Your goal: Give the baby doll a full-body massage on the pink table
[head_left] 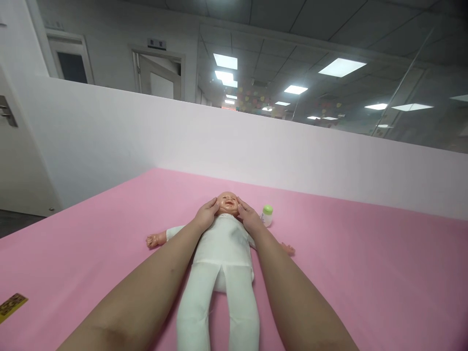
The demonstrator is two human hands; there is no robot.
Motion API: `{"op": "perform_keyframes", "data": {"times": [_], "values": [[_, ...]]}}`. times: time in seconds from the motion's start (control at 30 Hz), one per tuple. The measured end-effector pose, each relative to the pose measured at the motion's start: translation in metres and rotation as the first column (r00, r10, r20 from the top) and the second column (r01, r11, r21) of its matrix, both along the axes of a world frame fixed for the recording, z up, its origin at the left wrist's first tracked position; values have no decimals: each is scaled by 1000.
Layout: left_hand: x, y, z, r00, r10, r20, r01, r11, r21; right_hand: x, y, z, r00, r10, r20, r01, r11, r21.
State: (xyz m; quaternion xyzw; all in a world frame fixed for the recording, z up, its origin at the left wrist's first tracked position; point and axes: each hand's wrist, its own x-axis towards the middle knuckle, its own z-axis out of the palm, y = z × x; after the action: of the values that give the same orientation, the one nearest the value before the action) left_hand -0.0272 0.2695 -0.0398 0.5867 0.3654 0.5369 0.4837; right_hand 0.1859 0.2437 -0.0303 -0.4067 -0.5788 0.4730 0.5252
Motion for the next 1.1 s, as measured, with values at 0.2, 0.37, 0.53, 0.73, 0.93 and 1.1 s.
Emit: {"op": "perform_keyframes", "data": {"times": [0.2, 0.37, 0.53, 0.73, 0.93, 1.1], "values": [[-5, -1, 3, 996, 22, -90, -20, 1000, 24, -5, 1, 0, 996, -74, 58, 66, 989, 132], [-6, 2, 0, 973, 45, -227, -33, 998, 58, -11, -2, 2, 992, -119, 38, 115, 989, 96], [-6, 2, 1, 956, 85, -281, -79, 996, 32, -15, -9, 8, 991, -135, 13, 134, 988, 72], [-7, -6, 8, 963, 42, -266, -23, 997, 75, -15, -10, 9, 992, -126, 13, 124, 990, 72], [-8, 1, 0, 974, 21, -226, -9, 999, 53, -11, -8, 7, 997, -76, -2, 76, 995, 62], [-7, 7, -6, 988, -9, -154, 16, 999, 45, -7, -14, 16, 998, -45, 49, 42, 998, 51]]}}
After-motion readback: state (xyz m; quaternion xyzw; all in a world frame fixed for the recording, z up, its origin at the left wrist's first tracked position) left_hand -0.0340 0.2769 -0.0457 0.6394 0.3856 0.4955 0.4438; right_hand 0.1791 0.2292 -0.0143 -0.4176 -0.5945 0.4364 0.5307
